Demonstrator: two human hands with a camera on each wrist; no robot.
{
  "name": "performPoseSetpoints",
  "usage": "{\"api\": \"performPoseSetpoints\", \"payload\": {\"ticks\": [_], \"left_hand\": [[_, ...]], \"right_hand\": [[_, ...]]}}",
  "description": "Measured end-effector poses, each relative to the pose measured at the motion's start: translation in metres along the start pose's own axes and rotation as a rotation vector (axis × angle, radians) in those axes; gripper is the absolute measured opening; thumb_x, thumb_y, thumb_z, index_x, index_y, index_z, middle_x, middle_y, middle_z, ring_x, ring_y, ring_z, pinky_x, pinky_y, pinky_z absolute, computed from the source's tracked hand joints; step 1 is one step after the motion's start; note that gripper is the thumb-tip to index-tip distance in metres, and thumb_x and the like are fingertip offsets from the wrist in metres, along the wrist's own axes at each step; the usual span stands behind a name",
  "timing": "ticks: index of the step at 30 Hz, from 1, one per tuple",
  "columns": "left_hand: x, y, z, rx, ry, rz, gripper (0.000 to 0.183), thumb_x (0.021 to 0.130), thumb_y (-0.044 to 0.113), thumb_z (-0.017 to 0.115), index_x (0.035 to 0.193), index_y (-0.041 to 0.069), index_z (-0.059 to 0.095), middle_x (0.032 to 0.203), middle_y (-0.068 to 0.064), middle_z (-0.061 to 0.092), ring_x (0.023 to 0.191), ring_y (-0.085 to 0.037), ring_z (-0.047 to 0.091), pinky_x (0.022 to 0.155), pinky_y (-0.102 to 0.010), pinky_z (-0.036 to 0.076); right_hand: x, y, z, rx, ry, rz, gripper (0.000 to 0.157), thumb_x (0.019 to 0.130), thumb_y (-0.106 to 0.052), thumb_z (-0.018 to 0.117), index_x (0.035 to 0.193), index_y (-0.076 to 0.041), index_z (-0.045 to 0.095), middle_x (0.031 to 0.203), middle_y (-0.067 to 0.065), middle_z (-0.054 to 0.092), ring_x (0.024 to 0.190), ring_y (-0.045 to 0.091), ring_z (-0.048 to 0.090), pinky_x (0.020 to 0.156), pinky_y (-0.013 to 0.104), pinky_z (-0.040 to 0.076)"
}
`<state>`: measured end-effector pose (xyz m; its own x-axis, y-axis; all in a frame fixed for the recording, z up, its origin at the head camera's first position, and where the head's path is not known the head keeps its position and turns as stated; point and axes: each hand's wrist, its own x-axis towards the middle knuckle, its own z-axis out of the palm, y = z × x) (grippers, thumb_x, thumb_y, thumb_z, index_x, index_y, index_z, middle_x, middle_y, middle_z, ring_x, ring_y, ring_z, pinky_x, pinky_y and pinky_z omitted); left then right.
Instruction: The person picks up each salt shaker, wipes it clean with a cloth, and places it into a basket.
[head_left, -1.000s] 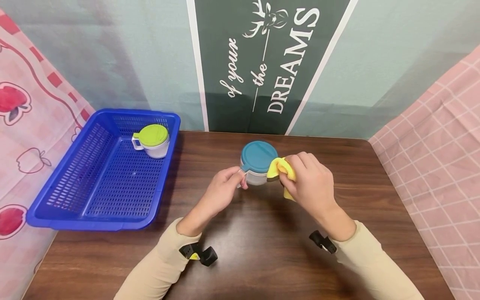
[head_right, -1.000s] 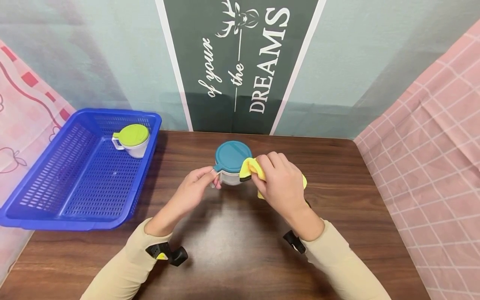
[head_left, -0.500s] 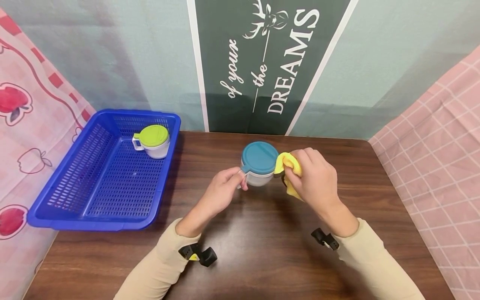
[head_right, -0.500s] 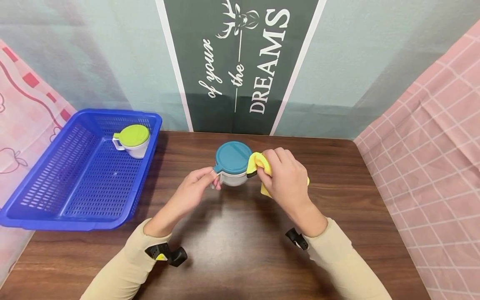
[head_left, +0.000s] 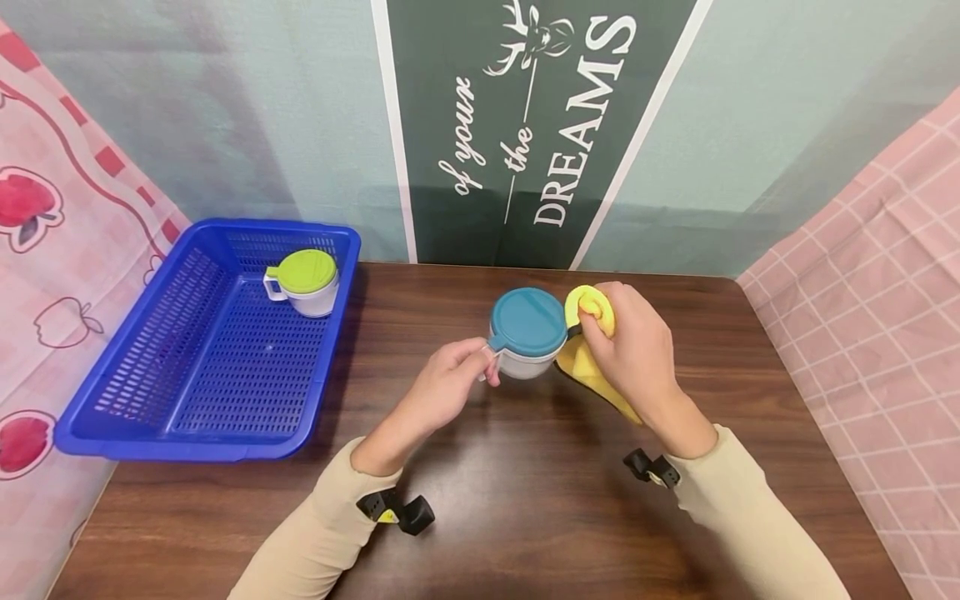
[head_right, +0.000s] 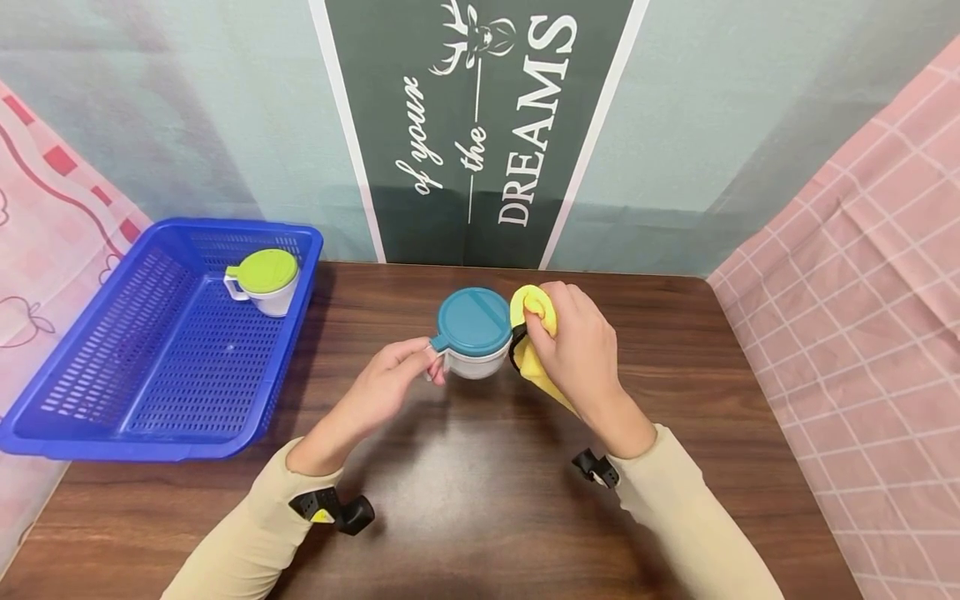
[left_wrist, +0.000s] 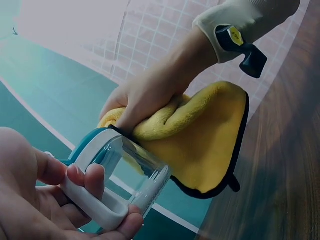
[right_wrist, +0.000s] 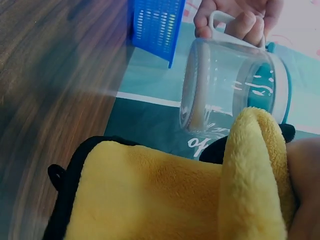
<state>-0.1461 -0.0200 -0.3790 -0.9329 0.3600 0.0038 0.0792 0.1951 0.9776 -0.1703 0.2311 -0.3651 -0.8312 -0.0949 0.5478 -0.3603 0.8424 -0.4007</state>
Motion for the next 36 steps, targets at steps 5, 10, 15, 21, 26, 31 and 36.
{"api": "performPoseSetpoints", "payload": {"ticks": [5,10,15,21,26,31,36], "left_hand": [[-0.0006,0.0002,0.001,0.006,-0.013,0.0,0.028,0.101,0.016,0.046,0.08,0.007,0.061,0.082,-0.004,0.065,0.09,-0.021,0.056,0.085,-0.037,0.042],[-0.0007,0.0,0.0011,0.002,-0.012,-0.004,0.028,0.101,0.016,0.046,0.08,0.007,0.061,0.082,-0.004,0.065,0.09,-0.021,0.056,0.087,-0.038,0.042],[-0.0007,-0.0005,0.0016,-0.005,-0.012,-0.006,0.028,0.102,0.016,0.046,0.08,0.006,0.061,0.082,-0.004,0.065,0.091,-0.023,0.057,0.087,-0.037,0.042],[0.0003,-0.002,0.0022,-0.007,-0.015,-0.002,0.028,0.102,0.015,0.046,0.081,0.006,0.061,0.083,-0.005,0.064,0.09,-0.027,0.055,0.083,-0.036,0.04],[0.0011,-0.0022,0.0017,-0.016,-0.003,0.001,0.028,0.102,0.015,0.046,0.082,0.005,0.061,0.084,-0.006,0.065,0.092,-0.025,0.056,0.085,-0.037,0.04],[0.0011,-0.0011,0.001,-0.026,0.017,0.002,0.028,0.102,0.016,0.046,0.081,0.005,0.061,0.084,-0.006,0.064,0.091,-0.022,0.056,0.086,-0.038,0.04],[0.0012,-0.0002,0.0004,-0.027,0.034,0.009,0.027,0.101,0.014,0.047,0.08,0.005,0.061,0.083,-0.006,0.064,0.09,-0.022,0.056,0.085,-0.037,0.04]], "right_hand": [[0.0029,0.0022,0.002,0.122,-0.056,0.103,0.021,0.094,-0.012,0.068,0.112,-0.003,0.063,0.094,0.011,0.064,0.077,0.026,0.054,0.068,0.04,0.043],[0.0022,0.0041,0.002,0.245,-0.105,0.168,0.023,0.095,-0.011,0.066,0.116,-0.005,0.062,0.092,0.011,0.063,0.074,0.023,0.054,0.064,0.029,0.043],[0.0013,0.0055,0.0029,0.287,-0.126,0.178,0.023,0.095,-0.013,0.064,0.117,-0.006,0.061,0.092,0.01,0.062,0.074,0.022,0.053,0.063,0.027,0.042],[0.0001,0.0058,0.0049,0.296,-0.111,0.146,0.034,0.088,-0.021,0.076,0.115,-0.006,0.061,0.097,0.008,0.063,0.081,0.02,0.053,0.068,0.03,0.041],[0.0007,0.0038,0.0071,0.291,-0.066,0.13,0.027,0.09,-0.017,0.072,0.113,-0.006,0.063,0.095,0.008,0.063,0.077,0.019,0.052,0.065,0.027,0.042],[0.0006,0.0006,0.0067,0.28,-0.038,0.097,0.022,0.09,-0.014,0.068,0.11,-0.005,0.064,0.091,0.008,0.062,0.073,0.018,0.051,0.061,0.025,0.041],[-0.002,-0.0008,0.0061,0.254,-0.031,0.058,0.02,0.09,-0.014,0.068,0.107,-0.004,0.064,0.089,0.008,0.06,0.073,0.017,0.051,0.062,0.026,0.04]]}}
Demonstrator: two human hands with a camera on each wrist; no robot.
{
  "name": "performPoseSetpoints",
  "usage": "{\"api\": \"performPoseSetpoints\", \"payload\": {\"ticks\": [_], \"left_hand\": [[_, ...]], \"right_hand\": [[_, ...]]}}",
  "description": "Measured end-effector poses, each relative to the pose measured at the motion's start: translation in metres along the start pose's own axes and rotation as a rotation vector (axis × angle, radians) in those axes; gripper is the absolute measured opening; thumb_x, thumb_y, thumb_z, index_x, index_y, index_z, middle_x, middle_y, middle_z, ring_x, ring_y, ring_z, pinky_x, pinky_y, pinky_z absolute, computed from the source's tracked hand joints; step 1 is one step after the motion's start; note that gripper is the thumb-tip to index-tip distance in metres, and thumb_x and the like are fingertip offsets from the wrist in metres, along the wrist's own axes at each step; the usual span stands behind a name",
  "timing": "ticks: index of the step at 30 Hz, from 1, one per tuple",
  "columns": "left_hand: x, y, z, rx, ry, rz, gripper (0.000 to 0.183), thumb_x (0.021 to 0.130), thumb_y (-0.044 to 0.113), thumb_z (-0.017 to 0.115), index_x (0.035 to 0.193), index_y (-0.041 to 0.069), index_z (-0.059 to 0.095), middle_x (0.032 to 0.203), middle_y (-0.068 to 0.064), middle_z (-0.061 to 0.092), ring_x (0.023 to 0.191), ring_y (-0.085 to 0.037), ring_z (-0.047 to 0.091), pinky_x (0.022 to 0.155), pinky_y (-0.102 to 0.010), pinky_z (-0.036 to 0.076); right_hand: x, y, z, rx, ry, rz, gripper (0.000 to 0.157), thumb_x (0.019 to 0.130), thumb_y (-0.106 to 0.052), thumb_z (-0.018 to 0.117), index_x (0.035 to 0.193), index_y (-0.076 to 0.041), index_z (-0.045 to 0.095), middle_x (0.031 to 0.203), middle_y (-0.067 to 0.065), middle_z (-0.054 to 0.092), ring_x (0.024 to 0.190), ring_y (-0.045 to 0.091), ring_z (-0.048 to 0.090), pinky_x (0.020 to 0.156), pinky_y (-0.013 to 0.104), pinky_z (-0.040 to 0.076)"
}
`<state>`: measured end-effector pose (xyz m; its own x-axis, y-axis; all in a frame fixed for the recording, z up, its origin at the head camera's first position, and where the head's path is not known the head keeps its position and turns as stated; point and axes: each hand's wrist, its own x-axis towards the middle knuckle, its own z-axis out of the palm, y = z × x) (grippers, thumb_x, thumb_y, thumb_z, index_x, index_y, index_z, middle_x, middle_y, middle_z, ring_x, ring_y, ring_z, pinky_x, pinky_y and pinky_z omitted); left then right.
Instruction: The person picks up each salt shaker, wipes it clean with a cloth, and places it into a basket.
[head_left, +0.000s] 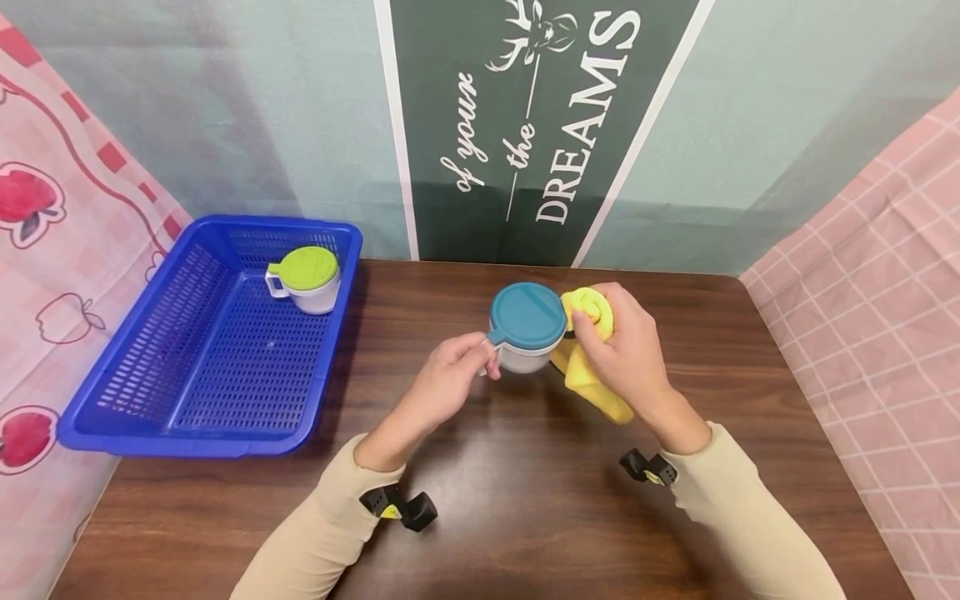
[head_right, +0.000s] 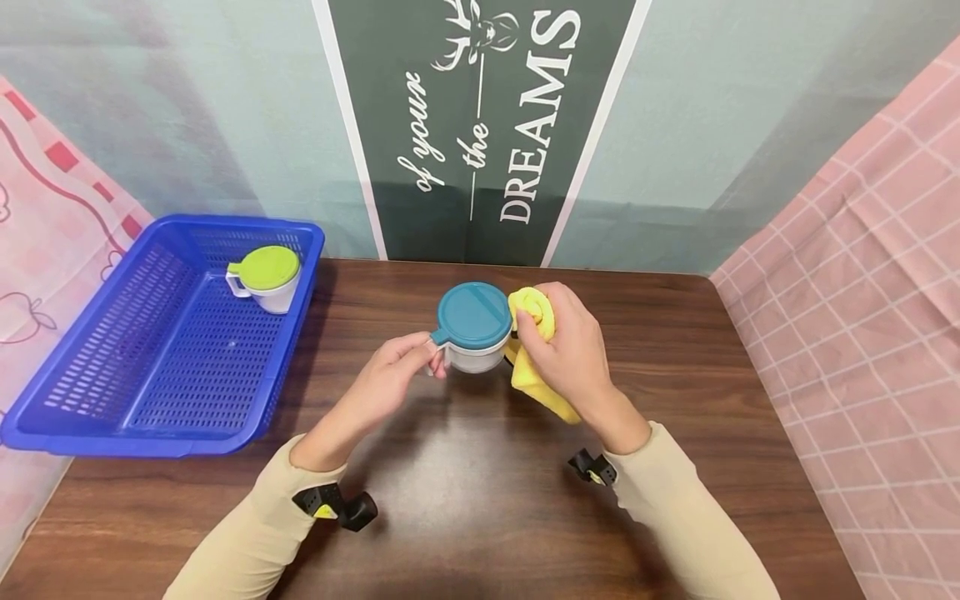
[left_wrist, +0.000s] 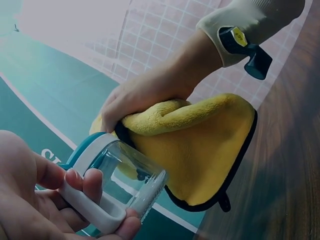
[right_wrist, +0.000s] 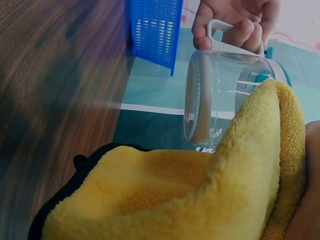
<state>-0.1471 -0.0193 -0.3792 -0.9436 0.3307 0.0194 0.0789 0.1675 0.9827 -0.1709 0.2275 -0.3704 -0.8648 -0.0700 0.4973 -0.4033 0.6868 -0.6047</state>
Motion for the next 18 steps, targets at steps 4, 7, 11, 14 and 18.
{"api": "performPoseSetpoints", "payload": {"ticks": [4,7,11,14,18], "left_hand": [[0.0,0.0,0.0,-0.001,0.006,0.0,0.027,0.101,0.015,0.047,0.08,0.005,0.061,0.083,-0.005,0.064,0.09,-0.022,0.055,0.085,-0.036,0.04],[0.001,0.0,0.0,0.003,0.014,-0.003,0.027,0.101,0.015,0.047,0.08,0.005,0.061,0.084,-0.005,0.064,0.09,-0.022,0.056,0.085,-0.036,0.041],[0.002,-0.001,-0.001,0.008,0.022,-0.013,0.027,0.101,0.015,0.047,0.081,0.005,0.061,0.084,-0.006,0.064,0.091,-0.022,0.056,0.086,-0.037,0.04],[0.003,-0.001,-0.001,0.003,0.024,-0.016,0.027,0.102,0.015,0.046,0.081,0.005,0.061,0.084,-0.006,0.064,0.093,-0.023,0.056,0.087,-0.038,0.04],[0.005,-0.002,-0.001,0.001,0.029,-0.017,0.028,0.102,0.014,0.046,0.081,0.004,0.061,0.084,-0.007,0.064,0.092,-0.026,0.056,0.085,-0.038,0.04]], "right_hand": [[-0.003,-0.001,0.0,-0.022,-0.004,-0.022,0.02,0.09,-0.015,0.068,0.106,-0.004,0.063,0.089,0.007,0.06,0.073,0.017,0.051,0.062,0.028,0.041],[-0.006,-0.001,-0.001,-0.044,-0.013,-0.039,0.021,0.089,-0.015,0.07,0.105,-0.004,0.063,0.09,0.006,0.06,0.073,0.017,0.051,0.063,0.031,0.042],[-0.01,-0.004,-0.001,-0.071,-0.023,-0.079,0.021,0.088,-0.015,0.071,0.104,-0.003,0.063,0.091,0.006,0.061,0.073,0.017,0.052,0.062,0.034,0.043],[-0.012,-0.006,-0.002,-0.086,-0.023,-0.113,0.022,0.087,-0.016,0.071,0.103,-0.003,0.063,0.09,0.006,0.061,0.072,0.016,0.051,0.061,0.035,0.044],[-0.015,-0.008,-0.001,-0.105,-0.024,-0.161,0.021,0.086,-0.018,0.071,0.101,-0.004,0.064,0.087,0.006,0.061,0.071,0.015,0.051,0.059,0.034,0.044]]}}
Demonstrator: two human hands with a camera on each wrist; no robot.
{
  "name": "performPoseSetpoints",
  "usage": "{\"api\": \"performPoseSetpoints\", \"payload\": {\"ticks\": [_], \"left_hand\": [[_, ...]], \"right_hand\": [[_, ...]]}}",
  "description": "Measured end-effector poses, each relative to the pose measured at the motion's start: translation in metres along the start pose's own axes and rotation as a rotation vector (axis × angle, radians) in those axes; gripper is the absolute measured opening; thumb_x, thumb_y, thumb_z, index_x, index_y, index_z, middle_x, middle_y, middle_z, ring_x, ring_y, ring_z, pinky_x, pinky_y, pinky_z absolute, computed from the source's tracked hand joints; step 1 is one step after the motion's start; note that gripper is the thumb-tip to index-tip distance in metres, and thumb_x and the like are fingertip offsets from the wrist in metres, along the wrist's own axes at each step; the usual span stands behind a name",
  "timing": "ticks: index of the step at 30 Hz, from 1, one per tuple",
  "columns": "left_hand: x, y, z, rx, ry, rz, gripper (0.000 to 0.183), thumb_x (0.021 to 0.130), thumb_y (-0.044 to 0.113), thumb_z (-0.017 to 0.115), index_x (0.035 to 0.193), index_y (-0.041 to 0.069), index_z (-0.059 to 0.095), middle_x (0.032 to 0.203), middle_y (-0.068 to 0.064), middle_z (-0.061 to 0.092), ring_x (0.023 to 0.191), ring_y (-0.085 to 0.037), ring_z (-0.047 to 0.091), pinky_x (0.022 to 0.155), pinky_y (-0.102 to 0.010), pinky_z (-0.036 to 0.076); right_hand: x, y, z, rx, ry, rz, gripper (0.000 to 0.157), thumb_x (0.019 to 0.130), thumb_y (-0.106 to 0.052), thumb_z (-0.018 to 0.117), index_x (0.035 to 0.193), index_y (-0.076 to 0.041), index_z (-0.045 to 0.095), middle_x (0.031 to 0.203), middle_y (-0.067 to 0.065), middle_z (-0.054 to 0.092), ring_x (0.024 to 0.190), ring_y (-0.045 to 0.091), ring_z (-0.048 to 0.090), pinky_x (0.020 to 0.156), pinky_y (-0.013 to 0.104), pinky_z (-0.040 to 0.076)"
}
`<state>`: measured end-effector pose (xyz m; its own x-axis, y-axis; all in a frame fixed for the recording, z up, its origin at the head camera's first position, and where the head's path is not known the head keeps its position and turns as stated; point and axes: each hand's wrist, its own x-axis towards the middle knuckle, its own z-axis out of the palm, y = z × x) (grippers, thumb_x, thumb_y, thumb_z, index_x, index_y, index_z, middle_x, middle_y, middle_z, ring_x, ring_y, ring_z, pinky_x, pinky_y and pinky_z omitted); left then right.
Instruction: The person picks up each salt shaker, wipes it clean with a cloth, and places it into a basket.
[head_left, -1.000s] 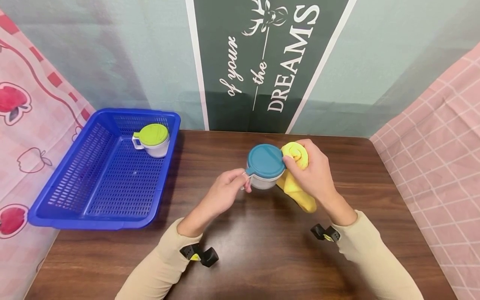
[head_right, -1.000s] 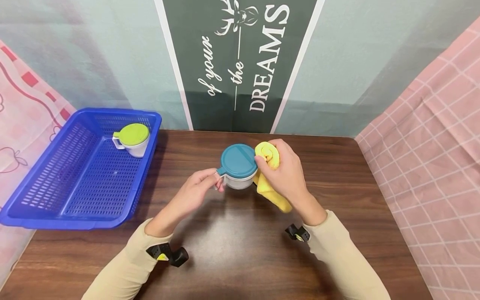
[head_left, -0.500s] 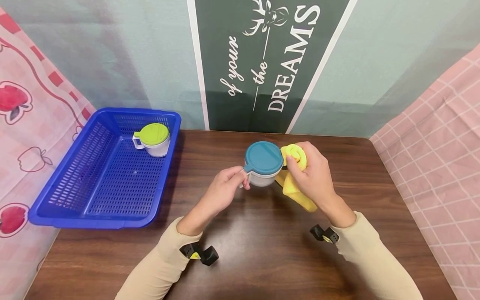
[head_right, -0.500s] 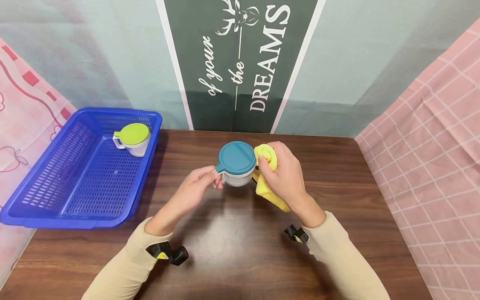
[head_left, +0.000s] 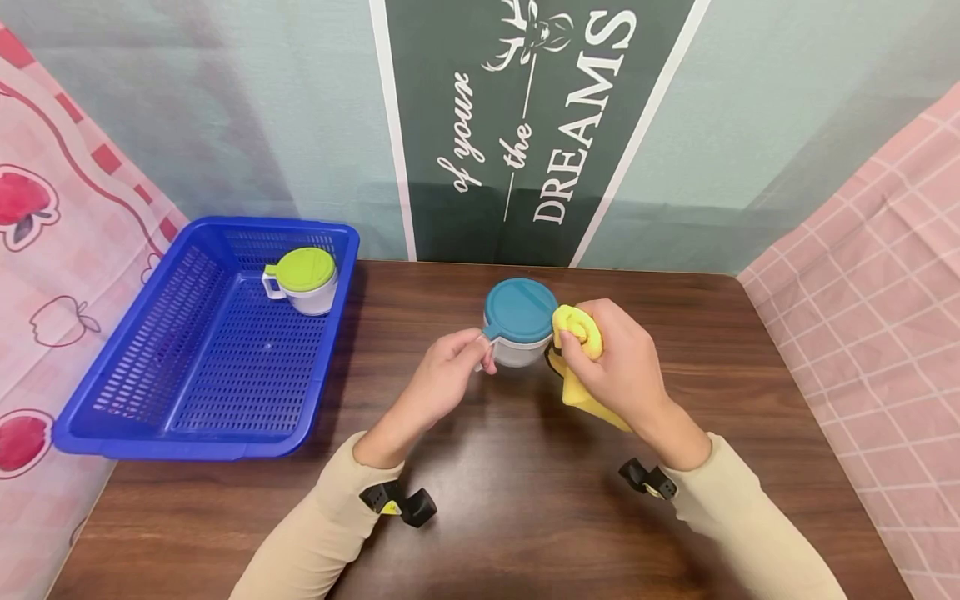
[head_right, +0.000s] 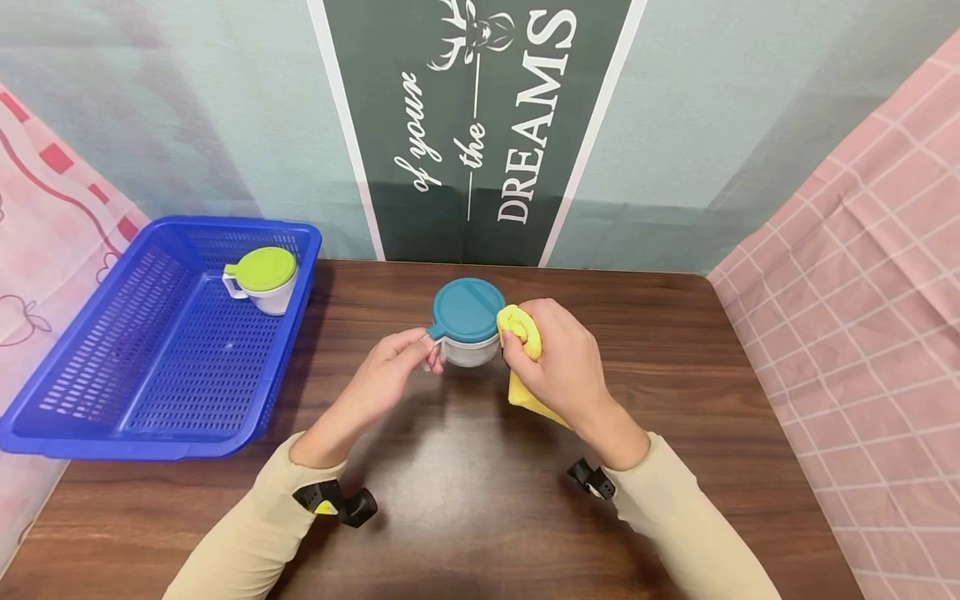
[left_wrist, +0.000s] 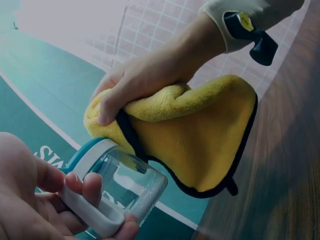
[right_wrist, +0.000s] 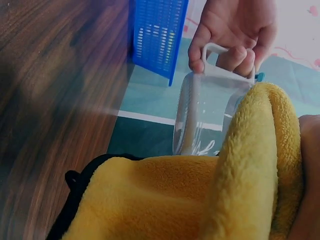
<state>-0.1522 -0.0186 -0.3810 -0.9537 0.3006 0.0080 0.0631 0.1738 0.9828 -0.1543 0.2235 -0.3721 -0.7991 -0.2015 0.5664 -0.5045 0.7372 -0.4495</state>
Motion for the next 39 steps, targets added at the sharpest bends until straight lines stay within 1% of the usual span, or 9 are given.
{"api": "performPoseSetpoints", "payload": {"ticks": [7,10,16,23,25,29,32,36,39], "left_hand": [[0.0,-0.001,-0.001,0.022,0.01,0.003,0.029,0.103,0.016,0.046,0.082,0.004,0.061,0.086,-0.007,0.065,0.086,-0.026,0.053,0.078,-0.035,0.038],[0.0,-0.001,-0.001,0.025,0.016,-0.003,0.029,0.103,0.017,0.046,0.081,0.005,0.061,0.085,-0.007,0.064,0.084,-0.029,0.052,0.076,-0.036,0.038],[0.001,0.0,-0.001,0.022,0.017,-0.011,0.029,0.104,0.016,0.046,0.081,0.005,0.062,0.084,-0.007,0.064,0.087,-0.035,0.053,0.077,-0.036,0.039],[0.002,0.0,0.001,0.034,0.027,-0.012,0.03,0.104,0.017,0.046,0.082,0.004,0.062,0.084,-0.007,0.065,0.079,-0.026,0.05,0.073,-0.033,0.038],[0.002,-0.001,0.001,0.038,0.031,-0.015,0.03,0.104,0.017,0.046,0.081,0.004,0.062,0.083,-0.007,0.065,0.08,-0.027,0.051,0.073,-0.033,0.038],[0.002,-0.001,0.002,0.049,0.036,-0.011,0.03,0.103,0.018,0.046,0.081,0.005,0.061,0.083,-0.006,0.065,0.087,-0.032,0.056,0.078,-0.034,0.042],[0.002,-0.001,0.003,0.045,0.034,-0.01,0.03,0.103,0.017,0.047,0.08,0.005,0.061,0.083,-0.006,0.064,0.092,-0.035,0.058,0.081,-0.035,0.043],[0.003,-0.001,0.003,0.036,0.029,-0.013,0.03,0.103,0.017,0.046,0.081,0.005,0.062,0.083,-0.006,0.063,0.093,-0.038,0.058,0.081,-0.036,0.044],[0.003,-0.001,0.003,0.038,0.026,-0.016,0.03,0.103,0.018,0.046,0.081,0.006,0.063,0.084,-0.006,0.063,0.093,-0.038,0.058,0.081,-0.036,0.044]], "right_hand": [[-0.002,-0.009,0.002,-0.035,-0.027,-0.072,0.021,0.085,-0.02,0.071,0.096,-0.005,0.063,0.081,0.004,0.059,0.069,0.014,0.051,0.057,0.034,0.046],[-0.002,-0.014,0.002,-0.041,-0.048,-0.097,0.02,0.084,-0.021,0.072,0.094,-0.007,0.062,0.079,0.003,0.057,0.069,0.013,0.05,0.057,0.033,0.046],[-0.002,-0.023,0.005,-0.045,-0.067,-0.151,0.024,0.082,-0.022,0.076,0.094,-0.007,0.062,0.079,0.003,0.058,0.069,0.015,0.052,0.057,0.033,0.048],[-0.002,-0.032,0.013,-0.057,-0.066,-0.2,0.029,0.082,-0.025,0.079,0.096,-0.006,0.063,0.079,0.003,0.06,0.067,0.016,0.053,0.054,0.033,0.049],[-0.002,-0.035,0.014,-0.07,-0.055,-0.206,0.029,0.083,-0.026,0.079,0.096,-0.006,0.063,0.078,0.003,0.061,0.067,0.017,0.054,0.053,0.033,0.049],[-0.001,-0.041,0.017,-0.098,-0.028,-0.204,0.028,0.083,-0.029,0.079,0.094,-0.007,0.065,0.079,0.004,0.063,0.068,0.019,0.056,0.053,0.034,0.049],[0.001,-0.045,0.019,-0.117,-0.022,-0.221,0.027,0.085,-0.03,0.079,0.092,-0.008,0.066,0.079,0.003,0.064,0.07,0.02,0.058,0.053,0.035,0.05],[0.002,-0.05,0.022,-0.148,-0.016,-0.25,0.024,0.087,-0.032,0.077,0.09,-0.01,0.067,0.076,0.002,0.063,0.068,0.02,0.057,0.05,0.033,0.048],[0.002,-0.051,0.024,-0.176,-0.008,-0.256,0.024,0.088,-0.033,0.076,0.089,-0.01,0.067,0.074,0.002,0.061,0.066,0.019,0.054,0.048,0.032,0.045]]}}
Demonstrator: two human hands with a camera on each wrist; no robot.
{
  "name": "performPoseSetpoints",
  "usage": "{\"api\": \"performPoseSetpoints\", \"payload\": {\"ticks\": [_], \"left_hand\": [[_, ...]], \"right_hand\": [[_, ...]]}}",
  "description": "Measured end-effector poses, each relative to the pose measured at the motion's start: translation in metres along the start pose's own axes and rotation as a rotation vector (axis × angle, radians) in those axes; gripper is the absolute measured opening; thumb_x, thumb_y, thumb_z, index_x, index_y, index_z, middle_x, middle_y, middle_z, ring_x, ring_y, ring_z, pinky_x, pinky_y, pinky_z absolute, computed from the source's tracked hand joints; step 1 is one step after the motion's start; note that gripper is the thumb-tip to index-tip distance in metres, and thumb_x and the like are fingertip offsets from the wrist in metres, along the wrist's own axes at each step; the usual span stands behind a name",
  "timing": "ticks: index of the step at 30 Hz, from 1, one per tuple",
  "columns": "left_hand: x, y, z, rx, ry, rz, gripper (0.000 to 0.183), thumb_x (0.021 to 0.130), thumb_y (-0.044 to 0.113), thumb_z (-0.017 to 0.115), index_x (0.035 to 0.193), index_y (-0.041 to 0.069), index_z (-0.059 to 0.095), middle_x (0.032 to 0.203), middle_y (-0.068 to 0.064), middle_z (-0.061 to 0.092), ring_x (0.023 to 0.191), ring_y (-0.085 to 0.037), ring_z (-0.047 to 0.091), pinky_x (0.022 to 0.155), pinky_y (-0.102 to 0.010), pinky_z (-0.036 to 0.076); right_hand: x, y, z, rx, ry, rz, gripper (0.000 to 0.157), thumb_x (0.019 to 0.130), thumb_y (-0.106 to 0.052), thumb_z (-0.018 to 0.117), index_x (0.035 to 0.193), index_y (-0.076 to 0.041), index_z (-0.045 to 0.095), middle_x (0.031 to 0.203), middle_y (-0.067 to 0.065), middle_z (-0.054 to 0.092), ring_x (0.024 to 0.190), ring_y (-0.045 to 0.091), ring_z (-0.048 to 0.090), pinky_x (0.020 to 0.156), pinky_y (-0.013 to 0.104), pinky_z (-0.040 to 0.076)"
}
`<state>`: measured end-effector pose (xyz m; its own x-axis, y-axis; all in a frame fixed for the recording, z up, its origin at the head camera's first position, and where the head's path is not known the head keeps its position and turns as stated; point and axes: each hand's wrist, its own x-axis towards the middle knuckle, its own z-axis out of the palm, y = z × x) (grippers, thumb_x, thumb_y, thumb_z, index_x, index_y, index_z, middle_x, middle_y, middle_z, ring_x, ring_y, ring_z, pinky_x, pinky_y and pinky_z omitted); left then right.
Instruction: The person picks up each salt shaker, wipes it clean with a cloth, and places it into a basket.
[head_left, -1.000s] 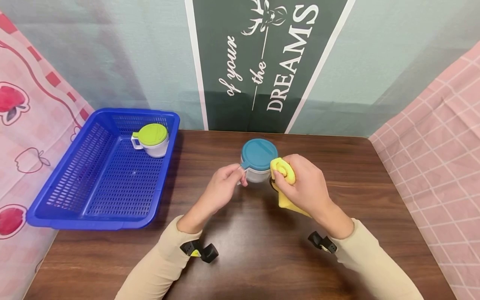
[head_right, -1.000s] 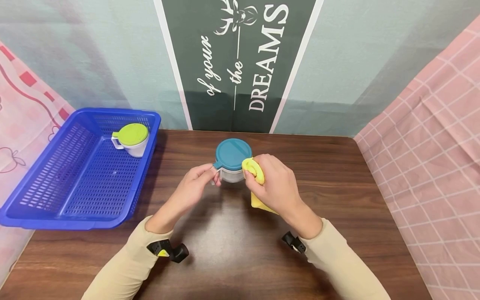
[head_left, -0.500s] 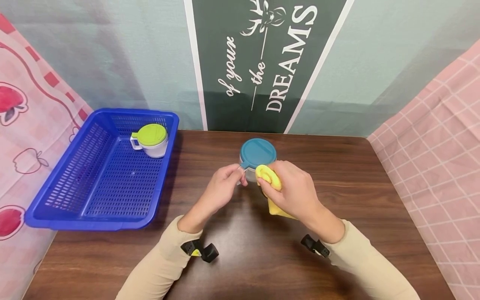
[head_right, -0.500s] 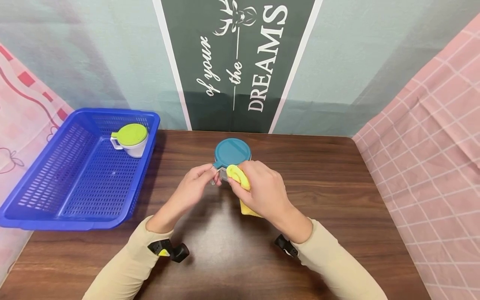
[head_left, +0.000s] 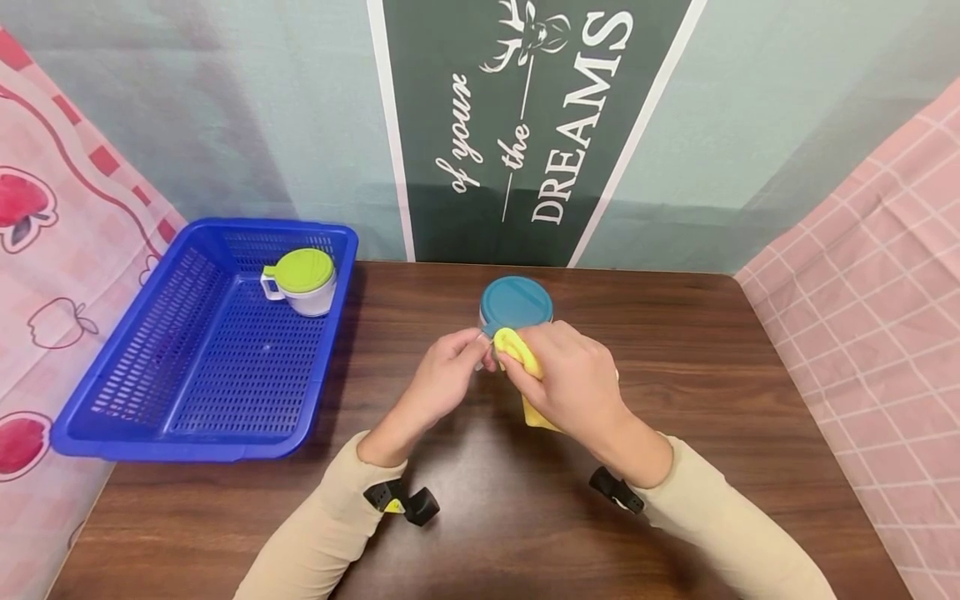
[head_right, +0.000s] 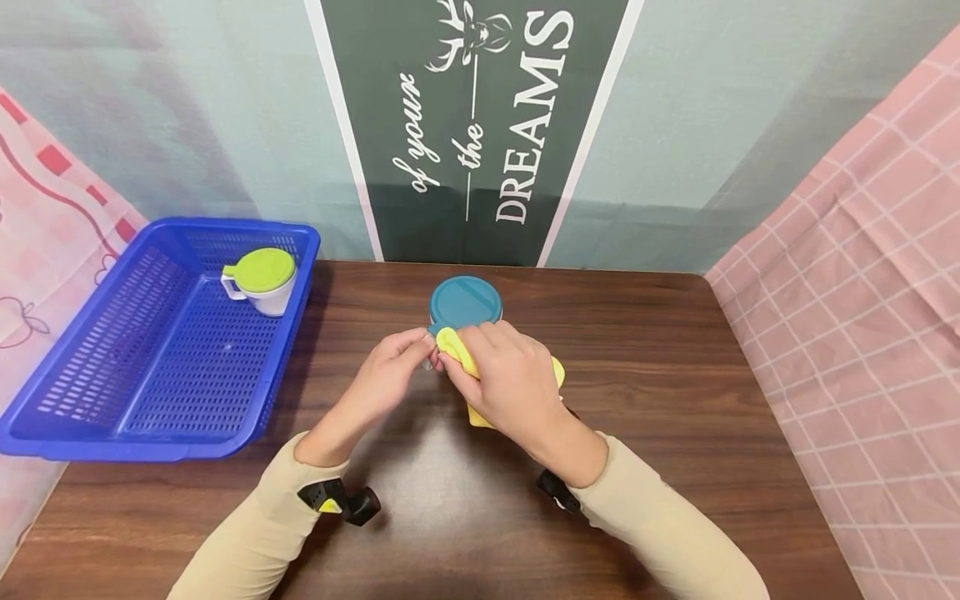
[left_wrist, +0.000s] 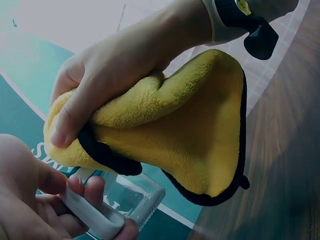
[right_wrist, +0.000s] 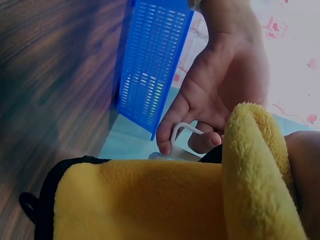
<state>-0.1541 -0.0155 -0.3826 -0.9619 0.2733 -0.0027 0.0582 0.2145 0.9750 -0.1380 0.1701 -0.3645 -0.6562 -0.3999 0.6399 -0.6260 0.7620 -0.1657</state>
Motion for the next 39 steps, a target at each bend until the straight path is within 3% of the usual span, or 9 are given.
{"api": "performPoseSetpoints", "payload": {"ticks": [13,23,39], "left_hand": [[0.0,-0.003,-0.002,0.003,-0.007,-0.01,0.03,0.103,0.018,0.047,0.081,0.006,0.063,0.084,-0.005,0.063,0.086,-0.028,0.055,0.077,-0.035,0.042],[-0.001,-0.003,-0.005,-0.006,-0.009,-0.021,0.03,0.103,0.018,0.048,0.081,0.007,0.064,0.082,-0.005,0.064,0.065,-0.02,0.039,0.062,-0.034,0.033],[-0.002,-0.002,-0.007,-0.008,-0.027,-0.004,0.029,0.102,0.017,0.047,0.081,0.006,0.064,0.082,-0.006,0.066,0.067,-0.02,0.04,0.064,-0.033,0.032]], "right_hand": [[-0.001,0.001,0.001,-0.072,-0.002,-0.043,0.026,0.089,-0.032,0.074,0.088,-0.007,0.066,0.07,0.003,0.058,0.062,0.02,0.051,0.047,0.031,0.042],[-0.005,0.01,-0.004,-0.079,0.036,-0.009,0.023,0.088,-0.028,0.071,0.087,-0.006,0.065,0.069,0.003,0.058,0.061,0.02,0.051,0.046,0.031,0.041],[-0.007,0.024,-0.012,-0.063,0.027,0.036,0.022,0.085,-0.025,0.069,0.09,-0.004,0.066,0.073,0.006,0.061,0.063,0.022,0.053,0.049,0.033,0.045]]}}
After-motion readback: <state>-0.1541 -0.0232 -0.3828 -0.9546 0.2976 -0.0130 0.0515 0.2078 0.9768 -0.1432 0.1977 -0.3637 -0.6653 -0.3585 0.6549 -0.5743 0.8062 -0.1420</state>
